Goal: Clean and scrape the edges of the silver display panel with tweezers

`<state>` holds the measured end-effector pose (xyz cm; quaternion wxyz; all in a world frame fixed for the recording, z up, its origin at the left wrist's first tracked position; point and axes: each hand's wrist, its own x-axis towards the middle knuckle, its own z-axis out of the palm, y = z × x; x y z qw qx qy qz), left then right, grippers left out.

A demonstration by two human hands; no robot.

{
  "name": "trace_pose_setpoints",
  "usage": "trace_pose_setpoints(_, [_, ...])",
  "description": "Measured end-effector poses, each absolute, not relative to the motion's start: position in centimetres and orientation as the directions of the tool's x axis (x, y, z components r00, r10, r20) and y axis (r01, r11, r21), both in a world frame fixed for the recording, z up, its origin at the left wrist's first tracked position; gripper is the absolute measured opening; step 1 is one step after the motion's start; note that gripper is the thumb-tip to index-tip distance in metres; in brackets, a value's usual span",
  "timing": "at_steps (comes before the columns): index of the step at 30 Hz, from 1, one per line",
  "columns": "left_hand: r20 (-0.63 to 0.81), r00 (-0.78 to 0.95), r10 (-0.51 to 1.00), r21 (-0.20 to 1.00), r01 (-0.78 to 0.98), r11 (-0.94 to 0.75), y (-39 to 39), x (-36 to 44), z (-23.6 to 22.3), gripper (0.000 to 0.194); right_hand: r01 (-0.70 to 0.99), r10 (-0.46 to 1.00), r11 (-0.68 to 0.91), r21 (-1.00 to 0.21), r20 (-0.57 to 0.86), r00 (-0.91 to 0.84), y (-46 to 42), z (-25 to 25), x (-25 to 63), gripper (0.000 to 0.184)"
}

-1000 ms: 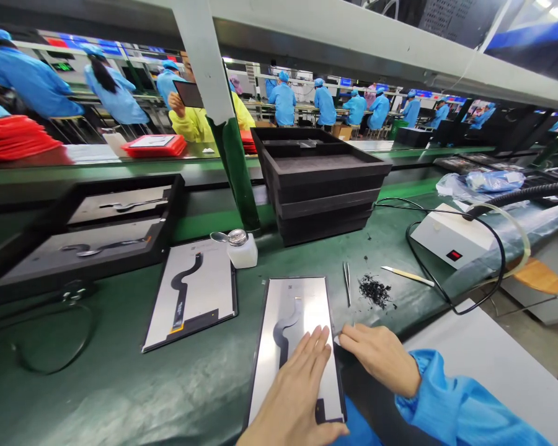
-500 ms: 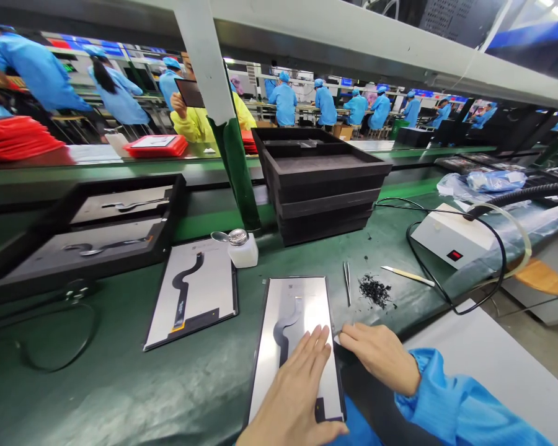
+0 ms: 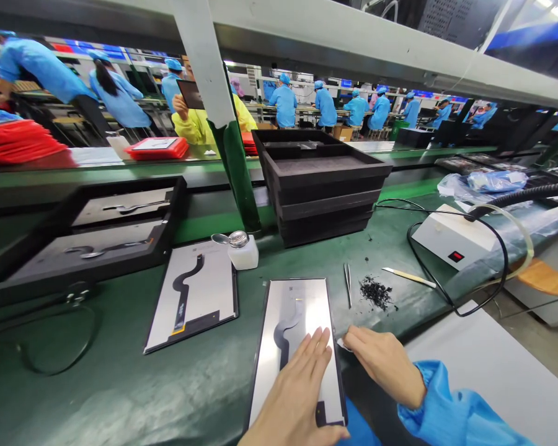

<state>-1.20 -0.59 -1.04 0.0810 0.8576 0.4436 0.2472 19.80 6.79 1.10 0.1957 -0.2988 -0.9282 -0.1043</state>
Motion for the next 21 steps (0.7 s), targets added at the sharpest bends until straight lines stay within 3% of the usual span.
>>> trace_pose_setpoints(9, [0.320,0.495,0.808,0.343,0.735,-0.585,-0.48,-0.98,-1.11,0.144,0.563,0.473,0.813,0.149,0.395,-0.788,6.44,1.42,19.54,0.032])
trace_pose_setpoints(16, [0.325,0.493,0.807,0.369,0.719,-0.589,-0.59,-1.01,-0.84,0.150,0.593,0.538,0.803,0.057,0.359,-0.763,6.96,1.40,19.70,0.034])
trace_pose_setpoints(21, [0.313,0.494,0.811,0.359,0.730,-0.582,-0.53,-0.97,-0.57,0.152,0.615,0.538,0.780,0.113,0.380,-0.752,6.70,1.47,19.32,0.031])
